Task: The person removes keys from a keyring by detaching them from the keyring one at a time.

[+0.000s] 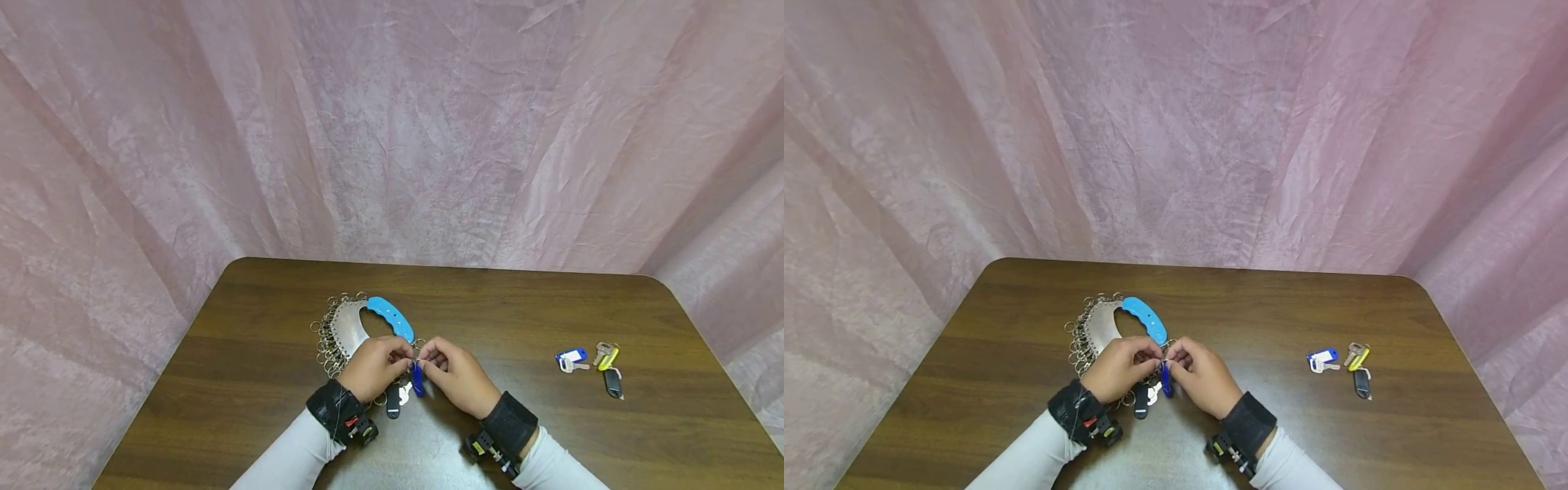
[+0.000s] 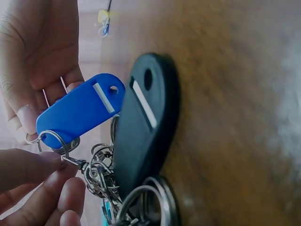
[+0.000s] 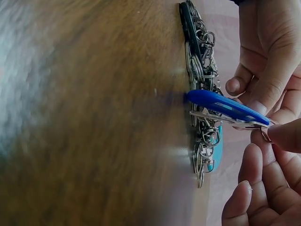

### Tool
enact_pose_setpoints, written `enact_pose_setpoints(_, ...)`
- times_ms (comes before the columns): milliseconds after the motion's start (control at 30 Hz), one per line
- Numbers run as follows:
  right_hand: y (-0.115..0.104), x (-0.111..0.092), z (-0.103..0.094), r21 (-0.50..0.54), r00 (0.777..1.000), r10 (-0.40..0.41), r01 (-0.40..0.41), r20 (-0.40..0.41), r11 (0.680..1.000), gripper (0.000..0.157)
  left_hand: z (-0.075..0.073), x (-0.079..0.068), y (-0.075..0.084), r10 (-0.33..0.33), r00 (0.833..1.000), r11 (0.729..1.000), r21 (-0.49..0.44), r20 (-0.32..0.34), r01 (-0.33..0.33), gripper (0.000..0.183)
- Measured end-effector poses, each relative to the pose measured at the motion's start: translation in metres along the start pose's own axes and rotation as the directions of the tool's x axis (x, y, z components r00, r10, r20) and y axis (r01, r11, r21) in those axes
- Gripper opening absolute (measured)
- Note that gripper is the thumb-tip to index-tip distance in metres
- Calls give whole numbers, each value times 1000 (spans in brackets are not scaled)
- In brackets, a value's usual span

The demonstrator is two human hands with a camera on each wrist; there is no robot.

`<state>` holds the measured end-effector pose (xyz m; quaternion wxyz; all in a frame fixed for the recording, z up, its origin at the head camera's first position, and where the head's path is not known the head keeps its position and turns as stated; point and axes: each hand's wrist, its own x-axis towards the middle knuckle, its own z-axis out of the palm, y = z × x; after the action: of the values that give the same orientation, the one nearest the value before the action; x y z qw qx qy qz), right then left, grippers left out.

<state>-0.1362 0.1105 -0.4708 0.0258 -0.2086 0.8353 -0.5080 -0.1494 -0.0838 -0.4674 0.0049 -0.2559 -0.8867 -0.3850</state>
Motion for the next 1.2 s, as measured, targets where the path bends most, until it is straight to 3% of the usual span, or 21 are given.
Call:
enact_pose_setpoints(500,2,-2,3,31,1000,25,-25,-16,999,9,0,-1,-3,4,1000,1000,-21,-21,-5,14)
enact_pose_setpoints(833,4,-4,5,53,999,30,-29,-14,998,5,0,-1,-1,-7,1000,1000,-14,2,7,15)
enact_pose_setpoints(1200,4,-4,6,51,999,25,-24,-20,998,5,1,-1,-1,33,999,999,13,3,-33,16)
